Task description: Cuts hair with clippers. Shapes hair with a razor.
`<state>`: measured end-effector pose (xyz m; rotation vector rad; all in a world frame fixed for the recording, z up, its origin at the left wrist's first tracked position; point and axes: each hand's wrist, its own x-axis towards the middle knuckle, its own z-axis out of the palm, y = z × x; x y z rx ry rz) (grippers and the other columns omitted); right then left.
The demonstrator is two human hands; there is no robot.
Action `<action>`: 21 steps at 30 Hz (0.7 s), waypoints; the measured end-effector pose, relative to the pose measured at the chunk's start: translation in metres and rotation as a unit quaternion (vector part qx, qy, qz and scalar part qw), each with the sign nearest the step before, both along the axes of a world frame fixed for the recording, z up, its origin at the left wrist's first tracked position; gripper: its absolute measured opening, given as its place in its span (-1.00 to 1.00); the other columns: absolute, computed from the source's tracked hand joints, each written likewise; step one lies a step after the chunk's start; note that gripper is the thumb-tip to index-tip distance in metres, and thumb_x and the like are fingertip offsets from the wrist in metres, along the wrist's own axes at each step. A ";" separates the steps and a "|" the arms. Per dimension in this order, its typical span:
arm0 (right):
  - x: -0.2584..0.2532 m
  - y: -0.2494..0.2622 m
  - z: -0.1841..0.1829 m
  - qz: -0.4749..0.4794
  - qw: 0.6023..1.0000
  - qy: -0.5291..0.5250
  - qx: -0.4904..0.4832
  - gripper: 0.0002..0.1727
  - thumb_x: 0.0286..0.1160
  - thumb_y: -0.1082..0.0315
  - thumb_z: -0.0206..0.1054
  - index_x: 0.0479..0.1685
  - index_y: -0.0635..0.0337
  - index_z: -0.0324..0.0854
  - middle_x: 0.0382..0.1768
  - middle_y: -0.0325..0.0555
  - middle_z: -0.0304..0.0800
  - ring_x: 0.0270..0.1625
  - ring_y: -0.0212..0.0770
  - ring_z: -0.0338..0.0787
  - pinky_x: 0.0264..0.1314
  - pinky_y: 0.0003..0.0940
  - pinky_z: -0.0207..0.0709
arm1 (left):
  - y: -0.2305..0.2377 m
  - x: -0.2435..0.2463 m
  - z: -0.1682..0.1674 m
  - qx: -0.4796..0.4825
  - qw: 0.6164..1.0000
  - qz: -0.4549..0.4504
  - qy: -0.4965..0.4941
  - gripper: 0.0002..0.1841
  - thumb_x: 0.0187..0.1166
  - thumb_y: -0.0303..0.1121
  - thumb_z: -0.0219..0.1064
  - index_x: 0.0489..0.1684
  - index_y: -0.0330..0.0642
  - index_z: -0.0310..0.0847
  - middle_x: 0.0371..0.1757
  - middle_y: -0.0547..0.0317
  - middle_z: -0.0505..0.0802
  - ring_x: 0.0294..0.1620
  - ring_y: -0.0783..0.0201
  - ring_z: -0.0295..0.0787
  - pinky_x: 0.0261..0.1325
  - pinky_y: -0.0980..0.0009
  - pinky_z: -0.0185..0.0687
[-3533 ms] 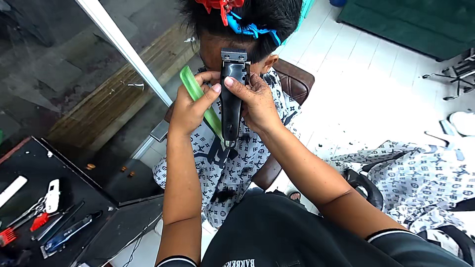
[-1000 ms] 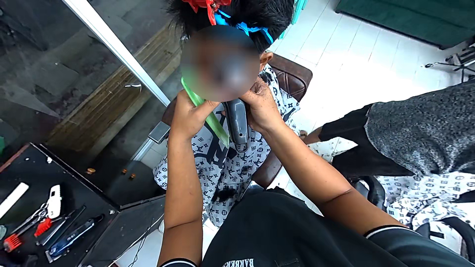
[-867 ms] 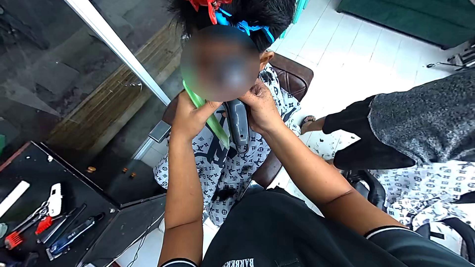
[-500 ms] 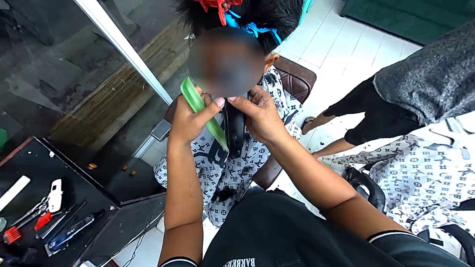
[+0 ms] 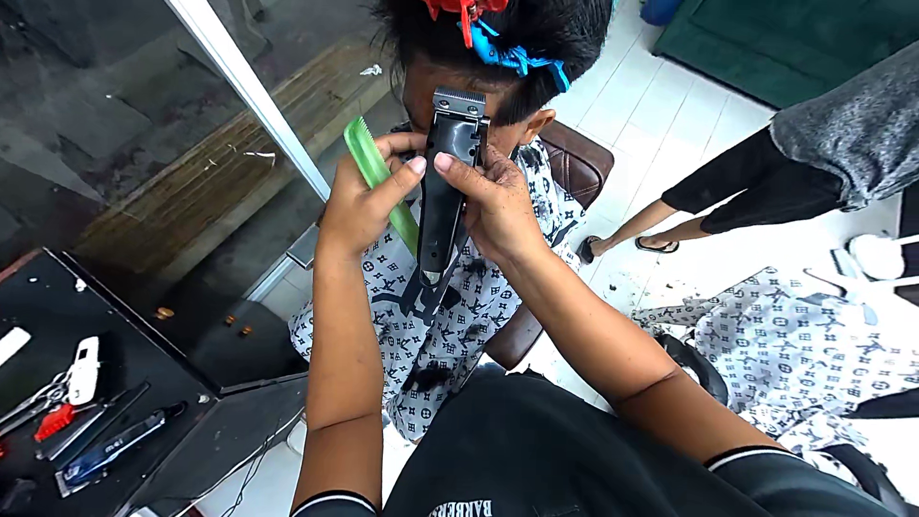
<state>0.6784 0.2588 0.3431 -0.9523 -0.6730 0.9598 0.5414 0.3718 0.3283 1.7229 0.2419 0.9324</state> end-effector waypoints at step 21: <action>0.029 -0.067 -0.021 0.080 0.993 -0.079 0.035 -0.39 0.49 0.17 0.49 0.47 0.21 0.43 0.21 0.08 0.79 0.10 -0.05 0.87 0.09 -0.08 0.83 | 0.002 -0.004 0.006 -0.095 0.988 0.088 -0.084 -0.83 0.84 -0.25 0.01 0.05 -0.03 0.49 -0.55 0.58 0.65 -0.52 0.58 0.60 -0.28 0.57 0.62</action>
